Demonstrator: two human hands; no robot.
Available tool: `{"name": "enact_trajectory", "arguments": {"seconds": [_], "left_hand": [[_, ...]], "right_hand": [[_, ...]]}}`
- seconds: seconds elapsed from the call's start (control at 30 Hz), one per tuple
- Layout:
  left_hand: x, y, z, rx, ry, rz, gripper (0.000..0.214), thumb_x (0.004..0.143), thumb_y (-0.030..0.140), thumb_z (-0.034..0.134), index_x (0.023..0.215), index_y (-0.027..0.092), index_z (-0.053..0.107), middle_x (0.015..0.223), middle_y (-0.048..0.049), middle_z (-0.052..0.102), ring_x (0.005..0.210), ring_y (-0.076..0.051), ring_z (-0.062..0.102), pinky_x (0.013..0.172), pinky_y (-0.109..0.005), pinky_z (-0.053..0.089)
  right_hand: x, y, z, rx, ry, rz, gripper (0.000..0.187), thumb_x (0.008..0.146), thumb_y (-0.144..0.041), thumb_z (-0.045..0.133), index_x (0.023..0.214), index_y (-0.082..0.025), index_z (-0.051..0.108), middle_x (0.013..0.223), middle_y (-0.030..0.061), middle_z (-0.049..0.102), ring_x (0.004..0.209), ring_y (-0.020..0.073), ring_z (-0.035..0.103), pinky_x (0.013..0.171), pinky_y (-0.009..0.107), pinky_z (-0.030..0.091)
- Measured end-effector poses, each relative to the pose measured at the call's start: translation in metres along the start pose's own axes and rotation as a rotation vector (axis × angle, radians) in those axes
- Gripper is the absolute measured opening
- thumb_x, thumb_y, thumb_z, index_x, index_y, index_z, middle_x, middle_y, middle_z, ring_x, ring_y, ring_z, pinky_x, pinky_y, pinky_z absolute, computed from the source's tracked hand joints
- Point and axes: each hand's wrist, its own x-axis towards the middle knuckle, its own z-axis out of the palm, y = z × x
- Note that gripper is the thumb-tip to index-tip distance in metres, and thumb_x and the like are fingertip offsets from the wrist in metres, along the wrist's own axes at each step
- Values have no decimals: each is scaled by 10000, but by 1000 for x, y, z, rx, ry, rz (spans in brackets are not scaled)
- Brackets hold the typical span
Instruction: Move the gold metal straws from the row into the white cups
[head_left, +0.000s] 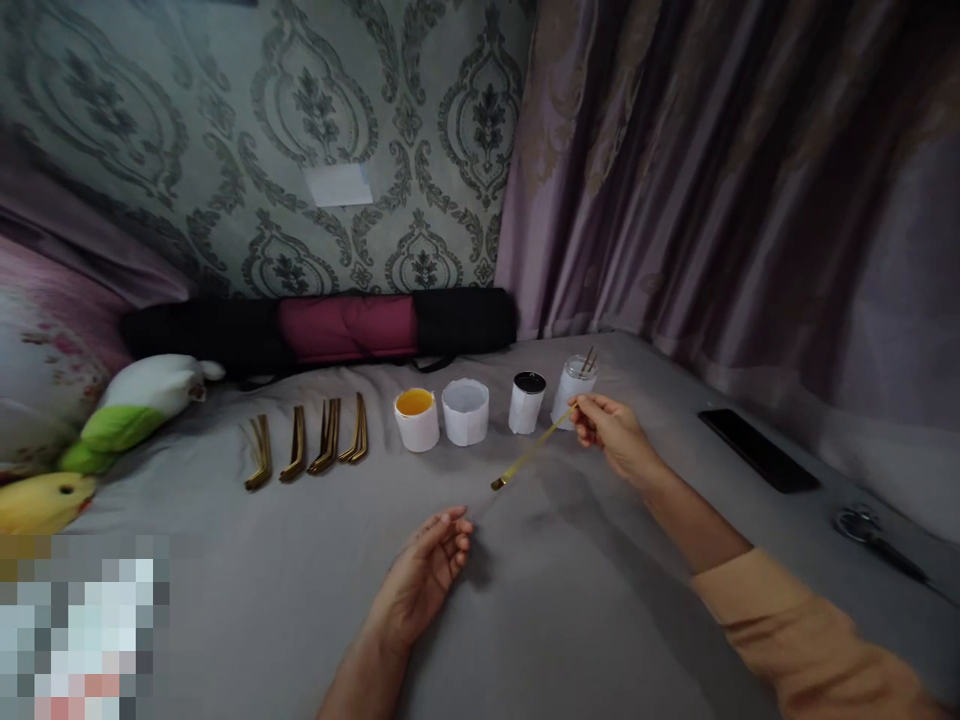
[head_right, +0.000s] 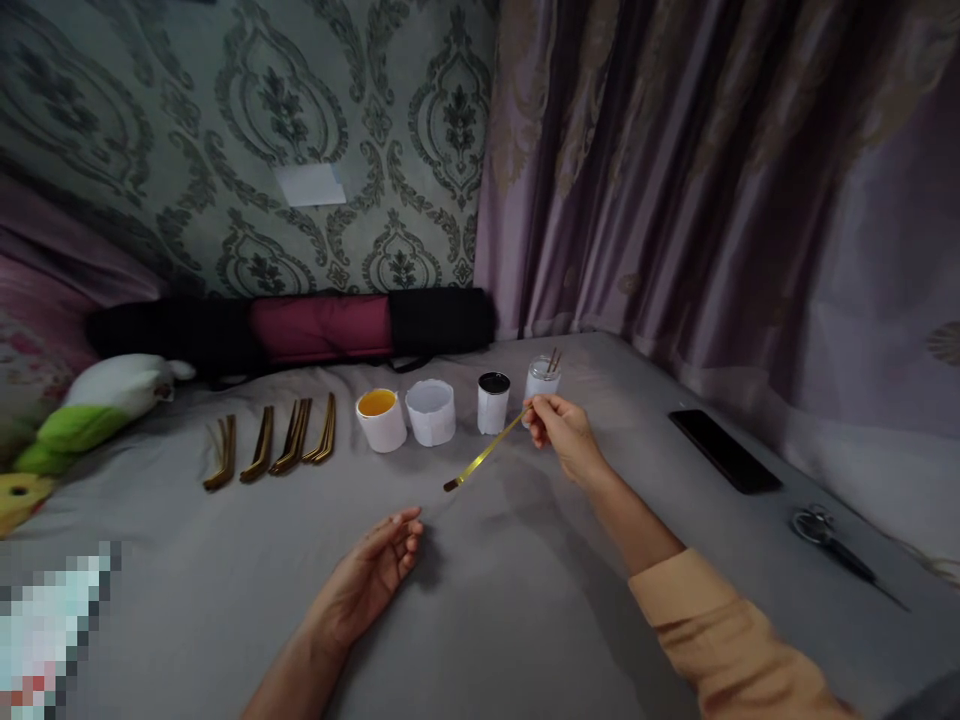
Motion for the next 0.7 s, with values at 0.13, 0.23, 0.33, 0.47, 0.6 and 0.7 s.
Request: {"name": "enact_trajectory", "arguments": {"seconds": [0.13, 0.23, 0.33, 0.47, 0.6, 0.7], "left_hand": [[-1, 0, 0, -8, 4, -2, 213, 775, 183, 558, 970, 98, 567, 817, -66, 584, 651, -89, 540, 581, -203, 447], [-1, 1, 0, -5, 2, 2, 222, 777, 182, 555, 981, 95, 565, 816, -65, 582, 648, -86, 539, 576, -200, 447], [-1, 1, 2, -6, 0, -3, 221, 780, 186, 552, 979, 92, 565, 813, -65, 581, 642, -83, 538, 574, -199, 446], [-1, 2, 4, -13, 5, -9, 203, 781, 175, 548, 965, 89, 567, 801, -63, 579, 634, -80, 537, 568, -193, 443], [-1, 3, 4, -22, -2, -8, 201, 787, 173, 540, 967, 88, 565, 807, -67, 579, 641, -84, 539, 571, -195, 444], [-1, 3, 3, -23, 1, -10, 197, 788, 173, 538, 964, 89, 565, 803, -65, 578, 640, -83, 538, 570, -194, 444]], "right_hand": [[4, -12, -11, 5, 54, -33, 243, 684, -390, 604, 762, -160, 588, 623, -13, 521, 453, 50, 434, 379, 183, 323], [6, -22, -19, -3, 104, -56, 223, 673, -374, 617, 748, -165, 594, 624, -10, 526, 455, 49, 431, 377, 178, 327], [10, -32, -27, -7, 154, -96, 194, 670, -347, 620, 741, -168, 604, 630, -7, 531, 457, 47, 434, 369, 168, 327], [19, -44, -42, -9, 209, -145, 163, 676, -320, 620, 742, -170, 615, 636, -4, 538, 456, 47, 439, 361, 162, 332], [28, -59, -55, -17, 271, -216, 133, 701, -281, 598, 744, -157, 620, 632, 2, 540, 443, 48, 440, 349, 158, 333], [30, -71, -60, -41, 337, -280, 113, 722, -249, 575, 745, -147, 619, 630, 4, 543, 432, 44, 444, 345, 151, 344]]}}
